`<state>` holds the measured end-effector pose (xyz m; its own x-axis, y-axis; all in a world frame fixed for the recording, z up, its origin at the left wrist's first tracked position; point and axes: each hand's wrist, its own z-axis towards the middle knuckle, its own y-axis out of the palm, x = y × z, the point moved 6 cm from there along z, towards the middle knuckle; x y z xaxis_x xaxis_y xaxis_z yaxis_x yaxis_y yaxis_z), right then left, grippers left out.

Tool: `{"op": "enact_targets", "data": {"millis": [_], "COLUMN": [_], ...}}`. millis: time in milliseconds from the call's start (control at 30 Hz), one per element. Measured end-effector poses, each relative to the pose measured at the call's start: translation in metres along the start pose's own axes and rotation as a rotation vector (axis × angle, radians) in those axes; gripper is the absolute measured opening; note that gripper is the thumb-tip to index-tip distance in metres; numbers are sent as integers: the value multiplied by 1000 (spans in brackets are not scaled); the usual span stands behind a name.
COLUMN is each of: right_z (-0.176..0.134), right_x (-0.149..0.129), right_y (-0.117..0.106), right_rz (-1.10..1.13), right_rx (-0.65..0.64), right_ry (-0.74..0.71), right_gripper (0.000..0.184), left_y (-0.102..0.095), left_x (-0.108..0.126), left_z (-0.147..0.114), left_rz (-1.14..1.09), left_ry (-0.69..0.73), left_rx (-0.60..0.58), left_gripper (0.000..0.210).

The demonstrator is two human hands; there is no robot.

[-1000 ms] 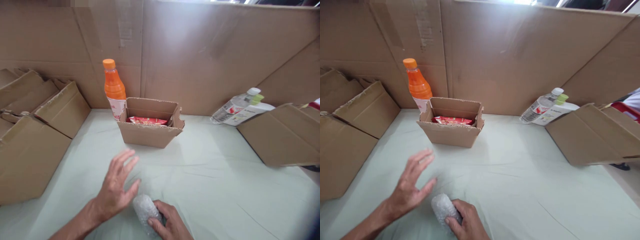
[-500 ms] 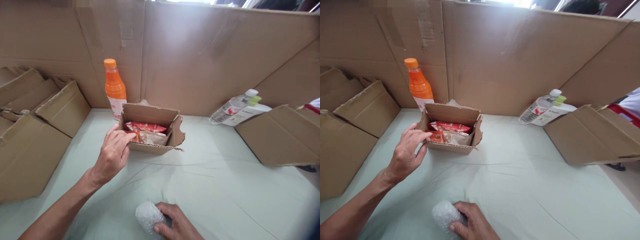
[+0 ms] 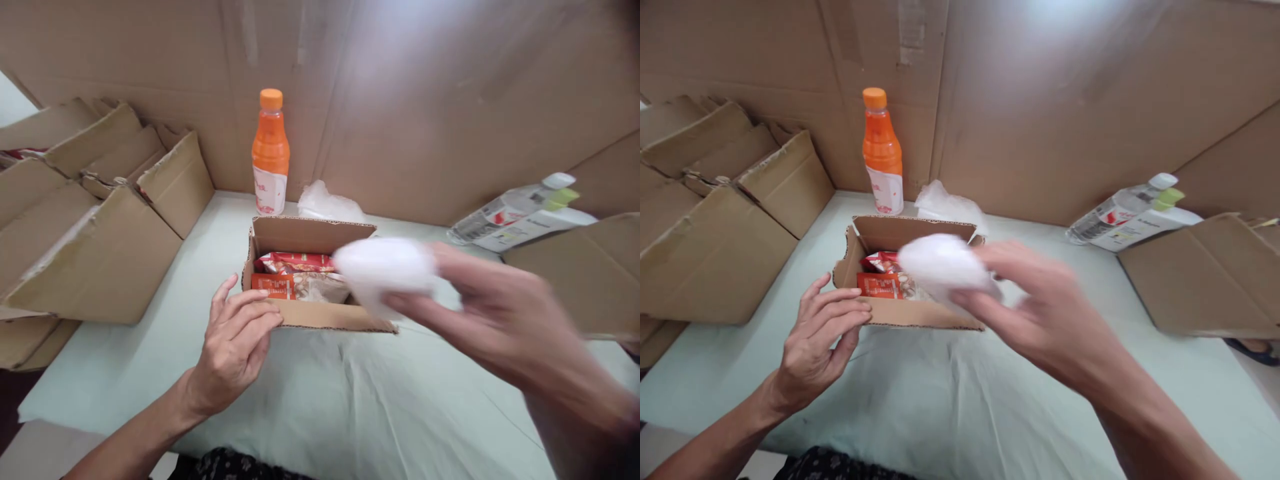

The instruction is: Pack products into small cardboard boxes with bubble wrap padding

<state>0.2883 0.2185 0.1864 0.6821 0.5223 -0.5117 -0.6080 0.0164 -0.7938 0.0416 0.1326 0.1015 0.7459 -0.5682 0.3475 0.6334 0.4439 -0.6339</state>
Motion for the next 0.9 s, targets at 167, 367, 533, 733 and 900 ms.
{"op": "enact_targets", "data": {"millis": [167, 367, 533, 733, 900], "right_z": [70, 72, 52, -57, -64], "right_x": [-33, -28, 2, 91, 115], "right_y": [112, 152, 58, 24, 131], "right_rz": [-421, -546, -222, -3, 219], "right_rx": [-764, -1001, -562, 18, -73], "right_ry": [-195, -158, -87, 356, 481], "right_gripper": [10, 23, 26, 36, 50], "left_y": [0, 2, -15, 3, 67], "left_x": [-1, -5, -26, -80, -79], "left_z": [4, 9, -7, -72, -69], "left_rz": [-54, -79, -16, -235, -537], "left_ry": [-10, -15, -144, -717, -866], "left_rx": [38, 21, 221, 73, -20], "left_gripper": [27, 30, 52, 56, 73]}}
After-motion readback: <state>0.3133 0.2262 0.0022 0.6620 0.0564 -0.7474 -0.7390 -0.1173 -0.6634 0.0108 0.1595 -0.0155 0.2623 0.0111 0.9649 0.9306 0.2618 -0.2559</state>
